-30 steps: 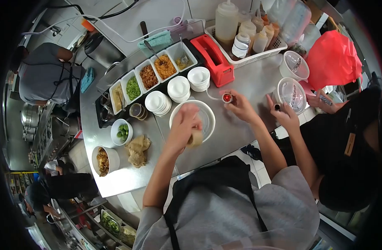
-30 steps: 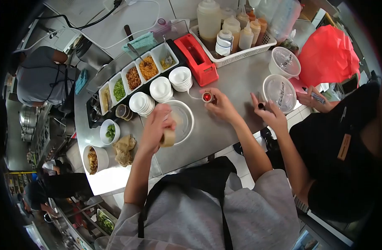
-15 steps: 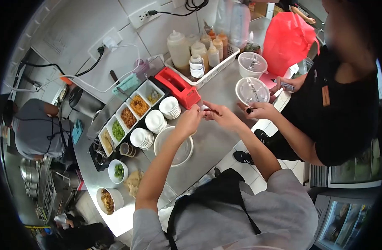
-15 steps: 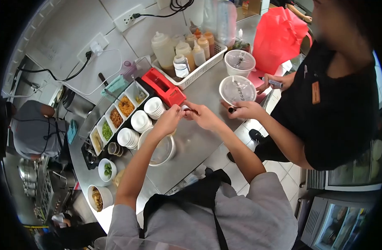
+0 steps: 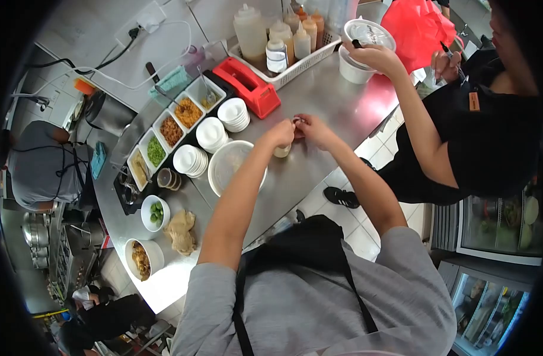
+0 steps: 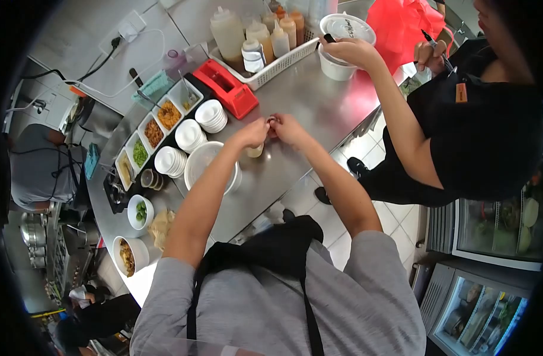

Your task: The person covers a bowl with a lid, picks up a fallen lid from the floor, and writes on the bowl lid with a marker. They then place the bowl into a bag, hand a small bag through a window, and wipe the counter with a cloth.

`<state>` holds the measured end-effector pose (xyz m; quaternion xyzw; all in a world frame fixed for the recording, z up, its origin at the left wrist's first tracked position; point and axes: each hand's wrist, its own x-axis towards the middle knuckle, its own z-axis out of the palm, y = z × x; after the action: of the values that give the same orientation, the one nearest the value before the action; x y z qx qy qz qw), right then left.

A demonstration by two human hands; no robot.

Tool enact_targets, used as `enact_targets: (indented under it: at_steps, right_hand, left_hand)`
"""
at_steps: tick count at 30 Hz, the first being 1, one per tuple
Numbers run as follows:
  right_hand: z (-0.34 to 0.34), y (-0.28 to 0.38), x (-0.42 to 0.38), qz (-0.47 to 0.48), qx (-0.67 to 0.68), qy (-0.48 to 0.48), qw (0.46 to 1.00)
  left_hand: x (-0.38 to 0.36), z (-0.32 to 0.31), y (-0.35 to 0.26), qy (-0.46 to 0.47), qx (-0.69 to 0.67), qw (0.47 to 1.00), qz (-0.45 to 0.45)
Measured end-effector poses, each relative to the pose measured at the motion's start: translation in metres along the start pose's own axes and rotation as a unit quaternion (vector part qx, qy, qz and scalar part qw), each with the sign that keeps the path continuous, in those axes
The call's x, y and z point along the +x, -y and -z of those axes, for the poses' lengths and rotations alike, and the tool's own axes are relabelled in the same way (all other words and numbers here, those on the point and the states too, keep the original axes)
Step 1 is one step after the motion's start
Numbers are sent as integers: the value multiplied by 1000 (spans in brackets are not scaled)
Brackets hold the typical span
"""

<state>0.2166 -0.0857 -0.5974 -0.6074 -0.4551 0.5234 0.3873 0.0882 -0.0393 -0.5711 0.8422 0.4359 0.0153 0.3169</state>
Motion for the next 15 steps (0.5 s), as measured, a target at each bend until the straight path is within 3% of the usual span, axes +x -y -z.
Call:
enact_targets:
  at_steps: [2, 3, 5, 6, 8, 9, 11, 12, 14, 15]
  right_hand:
    - [5, -11, -3, 21, 163, 34, 986]
    - [6, -12, 1, 11, 162, 34, 986]
    - [-1, -6, -2, 42, -16, -3, 999]
    - [-5, -5, -2, 30, -16, 0, 999]
    - [-11, -1, 4, 74, -222, -57, 971]
    - [-11, 0, 2, 73, -220, -56, 971]
    - [-5, -1, -5, 83, -140, -83, 983]
    - [0, -1, -6, 78, -143, -81, 983]
    - [10, -1, -13, -13, 35, -24, 999]
    - [13, -1, -17, -21, 34, -24, 999]
  left_hand:
    - [4, -3, 5, 64, -111, 992, 6]
    - [10, -2, 7, 70, -118, 991, 9]
    - [9, -10, 9, 74, -53, 996, -16]
    - [2, -14, 6, 82, -61, 995, -12]
    - [-15, 2, -9, 48, 48, 996, -56]
    - [-13, -5, -7, 49, 49, 996, -54]
    - [-10, -24, -11, -59, -123, 989, 56]
    - [-8, -32, -9, -65, -179, 979, 75]
    - [-9, -33, -13, -69, -150, 985, 45]
    - [-9, -32, -15, -82, -114, 990, 11]
